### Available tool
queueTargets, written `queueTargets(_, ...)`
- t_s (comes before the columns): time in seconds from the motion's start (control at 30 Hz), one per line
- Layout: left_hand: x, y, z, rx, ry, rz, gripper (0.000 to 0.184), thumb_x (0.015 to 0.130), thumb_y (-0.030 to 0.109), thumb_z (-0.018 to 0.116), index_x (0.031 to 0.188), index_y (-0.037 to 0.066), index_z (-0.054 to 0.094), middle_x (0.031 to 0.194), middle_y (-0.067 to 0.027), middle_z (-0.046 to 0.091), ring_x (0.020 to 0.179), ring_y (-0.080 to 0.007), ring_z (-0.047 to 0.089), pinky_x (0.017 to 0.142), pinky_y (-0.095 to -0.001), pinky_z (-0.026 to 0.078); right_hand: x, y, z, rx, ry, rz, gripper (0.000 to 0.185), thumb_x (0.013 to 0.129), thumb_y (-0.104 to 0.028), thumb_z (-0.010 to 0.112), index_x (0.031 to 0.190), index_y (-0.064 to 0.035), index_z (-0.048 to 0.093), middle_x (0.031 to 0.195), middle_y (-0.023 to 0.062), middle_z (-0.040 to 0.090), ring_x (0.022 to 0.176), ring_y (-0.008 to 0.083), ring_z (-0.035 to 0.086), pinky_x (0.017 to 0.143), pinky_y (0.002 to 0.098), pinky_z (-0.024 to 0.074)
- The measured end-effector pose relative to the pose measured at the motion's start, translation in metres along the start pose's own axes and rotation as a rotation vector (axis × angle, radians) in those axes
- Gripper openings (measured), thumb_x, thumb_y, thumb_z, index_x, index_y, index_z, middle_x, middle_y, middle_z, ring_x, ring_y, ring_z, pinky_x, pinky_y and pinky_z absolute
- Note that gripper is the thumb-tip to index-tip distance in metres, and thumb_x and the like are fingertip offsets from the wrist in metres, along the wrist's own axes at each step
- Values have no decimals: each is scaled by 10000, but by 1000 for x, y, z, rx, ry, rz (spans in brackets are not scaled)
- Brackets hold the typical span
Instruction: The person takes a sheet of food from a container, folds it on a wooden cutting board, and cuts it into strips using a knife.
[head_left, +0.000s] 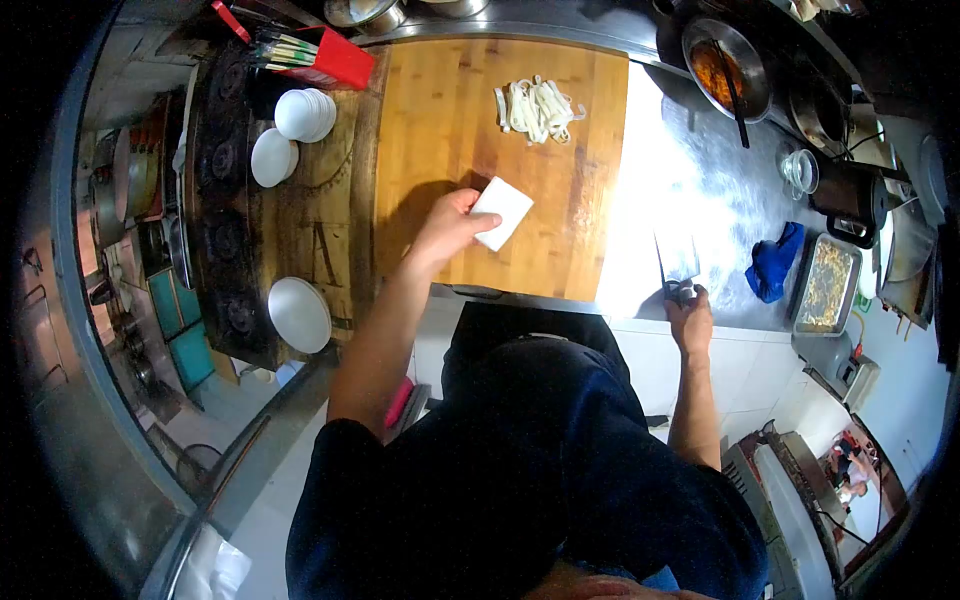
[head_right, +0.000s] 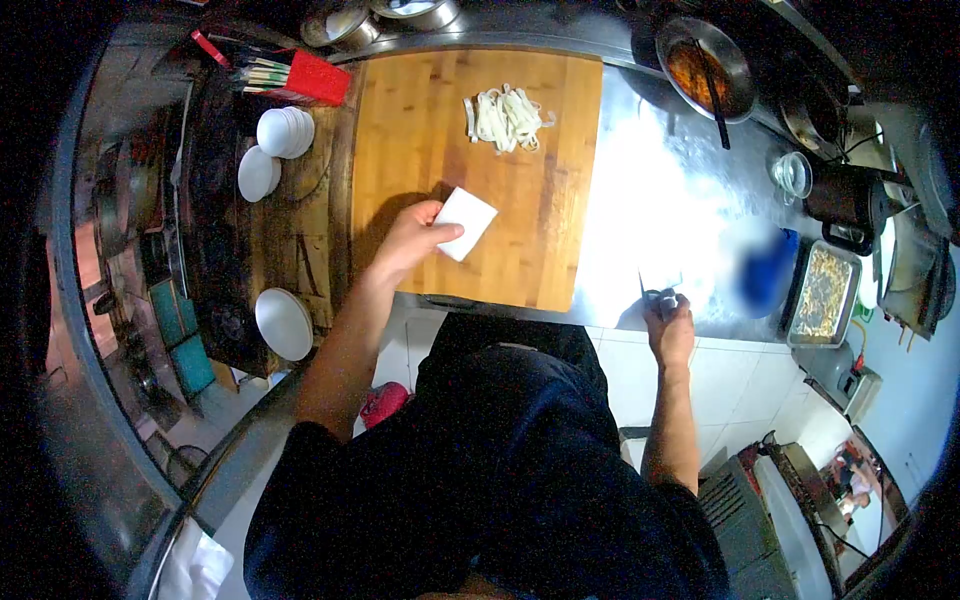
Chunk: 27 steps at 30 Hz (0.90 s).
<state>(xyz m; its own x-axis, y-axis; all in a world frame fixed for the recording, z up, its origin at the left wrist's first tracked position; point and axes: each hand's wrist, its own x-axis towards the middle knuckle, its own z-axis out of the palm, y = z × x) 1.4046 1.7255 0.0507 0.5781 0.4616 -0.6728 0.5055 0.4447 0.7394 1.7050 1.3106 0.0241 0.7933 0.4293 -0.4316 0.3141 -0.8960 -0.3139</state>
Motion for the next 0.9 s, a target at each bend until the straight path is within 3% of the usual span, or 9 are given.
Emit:
queueTargets(0.13,16,-20,7,126,-1,-81,336,927,195,810,1166,-23,720,982,-102,787,879,-189,728,791,-353,567,-3,9,21,97,62,-156,679,867,-92,815,1455,19,493,1165,249,730,1054,435,725,930,485,580)
queueTargets(0.23,-7,-3,17,866,362,-65,410,944,282,805,1206,-17,705,1045,-237,768,954,-413,744,873,-536,575,-5,9,15,159,20,-151,717,870,-67,776,1500,26,446,1142,246,737,1024,428,738,917,483,587)
queueTargets(0.27,-25,7,26,1058,520,101,375,971,280,767,1211,-1,704,1182,-221,724,1114,-435,692,940,-555,561,-8,6,13,155,43,-136,766,873,-79,745,1544,35,394,1116,248,742,1006,421,745,903,483,594)
queueTargets(0.37,-31,-15,32,964,538,276,344,979,253,745,1209,-1,707,1278,-175,678,1235,-402,634,982,-534,552,-10,3,-1,47,73,-66,819,874,-105,736,1587,20,353,1035,232,758,935,415,757,861,481,600)
queueTargets(0.4,-28,-27,38,955,513,347,324,965,172,715,1228,-18,702,1308,-144,676,1261,-380,621,1001,-508,548,-18,-18,-14,95,87,-95,726,910,-134,738,1553,17,437,900,172,731,802,319,735,774,432,590)
queueTargets(0.57,-10,-48,57,1045,482,643,401,887,21,691,1287,-4,692,1364,-149,652,1315,-365,581,1101,-459,503,-26,-65,-28,461,-97,-231,424,1005,-111,718,1404,0,629,801,63,613,733,135,563,709,314,523)
queueTargets(0.63,-3,-54,60,1131,520,686,368,923,88,638,1275,4,705,1335,-138,660,1302,-359,597,1129,-466,481,-31,-133,-45,308,-317,-195,402,1003,-119,720,1382,-10,642,862,141,710,768,211,675,755,361,569)
queueTargets(0.77,-1,-54,59,1141,509,667,379,927,99,635,1286,-2,701,1354,-153,651,1318,-356,591,1136,-468,479,-18,-178,5,120,-391,-439,392,975,-115,708,1349,-17,644,1038,300,760,933,412,776,820,473,606)
queueTargets(0.9,-6,-56,58,1133,516,674,391,926,98,636,1298,-5,699,1369,-168,643,1347,-362,572,1145,-476,473,-17,-209,21,121,-438,-440,392,981,-126,713,1350,-22,629,968,295,755,908,465,759,789,505,601)
